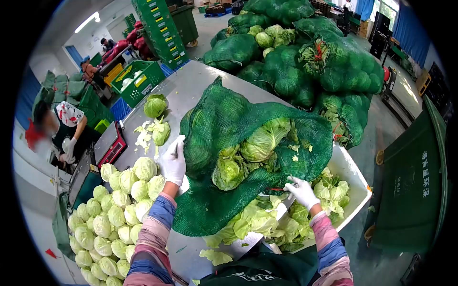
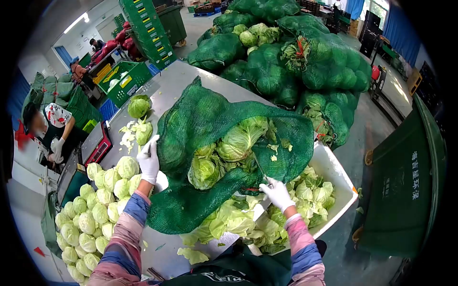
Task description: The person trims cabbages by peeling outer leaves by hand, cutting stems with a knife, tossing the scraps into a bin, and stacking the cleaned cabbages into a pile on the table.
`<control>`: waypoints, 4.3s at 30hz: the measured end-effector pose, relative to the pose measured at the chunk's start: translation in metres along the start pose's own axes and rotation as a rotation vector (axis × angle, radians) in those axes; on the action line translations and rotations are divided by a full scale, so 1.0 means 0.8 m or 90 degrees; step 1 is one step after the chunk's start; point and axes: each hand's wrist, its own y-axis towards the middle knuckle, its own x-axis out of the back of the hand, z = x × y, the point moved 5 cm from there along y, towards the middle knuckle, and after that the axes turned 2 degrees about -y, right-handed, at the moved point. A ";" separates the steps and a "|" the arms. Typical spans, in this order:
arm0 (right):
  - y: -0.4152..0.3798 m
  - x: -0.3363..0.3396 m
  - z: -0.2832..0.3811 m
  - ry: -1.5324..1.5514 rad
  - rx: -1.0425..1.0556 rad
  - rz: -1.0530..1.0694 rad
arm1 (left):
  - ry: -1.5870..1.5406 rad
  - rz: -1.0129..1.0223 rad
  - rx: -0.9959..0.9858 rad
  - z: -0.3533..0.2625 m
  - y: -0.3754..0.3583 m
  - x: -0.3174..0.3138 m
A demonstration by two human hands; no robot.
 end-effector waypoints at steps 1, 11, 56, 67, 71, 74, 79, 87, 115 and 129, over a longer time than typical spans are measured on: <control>0.000 -0.010 -0.009 0.026 -0.007 -0.021 | 0.054 -0.006 0.088 -0.001 0.005 0.009; -0.030 -0.120 0.028 0.233 0.046 -0.174 | -0.169 -0.289 0.214 0.035 0.139 0.182; -0.146 -0.074 0.032 -0.065 0.037 -0.287 | -0.189 0.458 -0.081 -0.187 -0.283 -0.089; -0.148 -0.119 0.040 -0.304 0.279 -0.384 | 0.171 0.600 -0.245 -0.153 -0.300 -0.089; -0.124 -0.067 0.007 -0.347 0.105 -0.411 | 0.103 0.547 -0.112 -0.111 -0.299 -0.054; -0.114 -0.038 -0.081 -0.266 -0.101 -0.373 | 0.022 0.456 -0.052 -0.079 -0.295 -0.036; -0.164 -0.058 -0.024 -0.371 0.080 -0.457 | 0.018 0.514 -0.005 -0.068 -0.282 -0.051; -0.146 -0.171 -0.020 -0.312 0.012 -0.054 | 0.089 0.552 -0.008 -0.067 -0.289 -0.072; -0.169 -0.133 0.016 -0.361 0.053 -0.109 | -0.190 0.305 -0.013 -0.141 -0.331 -0.038; -0.157 0.003 -0.109 -0.208 -0.118 -0.423 | -0.107 0.467 0.044 -0.112 -0.340 -0.055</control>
